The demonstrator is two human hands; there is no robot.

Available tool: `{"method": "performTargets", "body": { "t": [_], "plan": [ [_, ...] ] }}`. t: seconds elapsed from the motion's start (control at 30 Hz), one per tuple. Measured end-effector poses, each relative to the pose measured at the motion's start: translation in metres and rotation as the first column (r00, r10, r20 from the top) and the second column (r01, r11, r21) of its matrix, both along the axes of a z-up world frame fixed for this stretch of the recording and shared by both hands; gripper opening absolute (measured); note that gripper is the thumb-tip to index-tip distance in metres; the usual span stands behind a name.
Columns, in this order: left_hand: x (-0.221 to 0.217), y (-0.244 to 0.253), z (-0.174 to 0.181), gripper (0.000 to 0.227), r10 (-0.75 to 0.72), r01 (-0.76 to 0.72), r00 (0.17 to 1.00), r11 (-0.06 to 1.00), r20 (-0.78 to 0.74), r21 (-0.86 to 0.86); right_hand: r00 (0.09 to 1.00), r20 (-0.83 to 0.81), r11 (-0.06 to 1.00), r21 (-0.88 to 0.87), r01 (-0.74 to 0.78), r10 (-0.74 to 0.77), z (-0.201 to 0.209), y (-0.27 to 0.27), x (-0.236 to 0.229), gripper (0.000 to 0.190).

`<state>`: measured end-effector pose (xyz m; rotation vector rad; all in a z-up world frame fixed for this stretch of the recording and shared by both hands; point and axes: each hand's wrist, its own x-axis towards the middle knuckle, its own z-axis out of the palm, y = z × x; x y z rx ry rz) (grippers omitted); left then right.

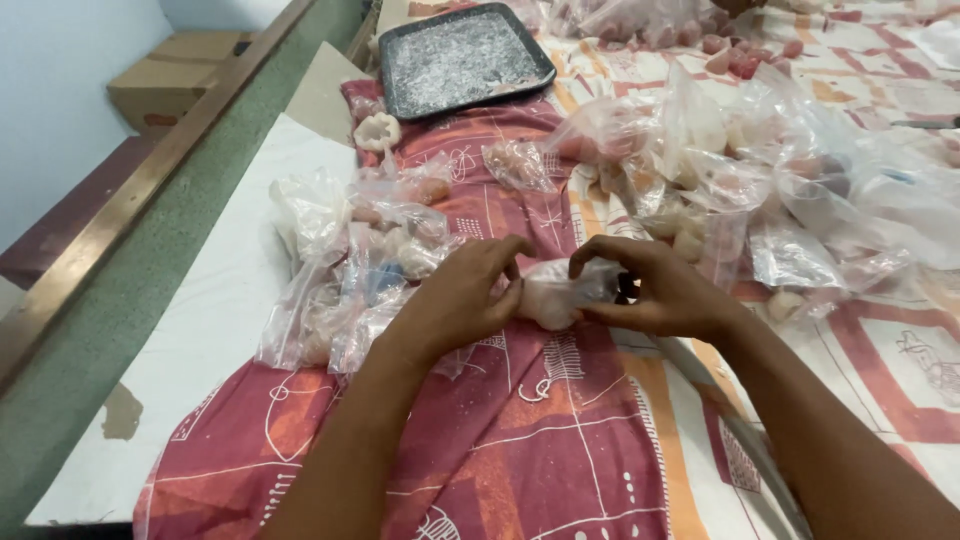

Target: Organizing small items into plastic bags and placing them into a cardboard box.

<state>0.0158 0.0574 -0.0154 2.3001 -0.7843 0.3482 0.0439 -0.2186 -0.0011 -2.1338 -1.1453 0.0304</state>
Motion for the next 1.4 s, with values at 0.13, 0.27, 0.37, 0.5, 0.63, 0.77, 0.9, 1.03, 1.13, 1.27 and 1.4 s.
{"method": "performTargets", "body": {
  "t": [0.13,0.27,0.37,0.5,0.63,0.77,0.9,1.03,1.13,1.27,1.4],
  "plan": [
    [-0.042,-0.003,0.016,0.058,0.011,-0.013,1.000,0.995,0.026,0.103,0.971,-0.042,0.971,0.035,0.236,-0.235,0.022,0.026,-0.027,0.047],
    [-0.102,-0.005,0.020,0.077,0.056,-0.049,0.993,0.996,0.105,-0.074,0.991,-0.046,0.963,0.235,0.134,-0.126,0.032,0.048,-0.053,0.044],
    [-0.143,-0.014,0.012,0.075,0.251,-0.221,0.958,0.954,0.139,-0.201,0.979,-0.195,0.948,0.296,0.115,-0.058,0.054,0.072,-0.087,0.043],
    [-0.197,-0.010,-0.002,0.057,0.446,-0.384,0.875,0.876,0.187,-0.293,0.867,-0.494,0.964,0.196,0.180,-0.061,0.068,0.102,-0.127,0.036],
    [-0.252,0.027,0.002,0.052,0.412,-0.351,0.911,0.798,0.017,-0.490,0.843,-0.514,0.968,0.248,-0.032,0.159,0.044,0.124,-0.151,0.035],
    [-0.314,0.074,-0.013,0.055,0.282,-0.392,0.920,0.641,-0.272,-0.660,0.866,-0.422,0.947,0.281,-0.157,0.269,0.039,0.163,-0.187,0.049],
    [-0.380,0.112,-0.017,0.059,0.358,-0.507,0.859,0.483,-0.367,-0.714,0.847,-0.396,0.926,0.274,-0.260,0.356,0.033,0.203,-0.215,0.055],
    [-0.432,0.142,-0.033,0.043,0.423,-0.666,0.734,0.293,-0.532,-0.686,0.838,-0.347,0.904,0.235,-0.358,0.421,0.025,0.247,-0.231,0.045],
    [-0.462,0.161,-0.064,0.050,0.334,-0.710,0.692,0.154,-0.640,-0.687,0.868,-0.133,0.878,0.086,-0.471,0.478,0.008,0.278,-0.240,0.038],
    [-0.497,0.180,-0.110,0.053,0.429,-0.844,0.455,-0.070,-0.780,-0.531,0.769,-0.266,0.789,-0.045,-0.612,0.581,-0.024,0.314,-0.268,0.030],
    [-0.529,0.194,-0.134,0.055,0.363,-0.966,0.229,-0.026,-0.903,-0.256,0.632,-0.199,0.617,-0.139,-0.775,0.749,-0.077,0.338,-0.295,0.028]
  ]
}}
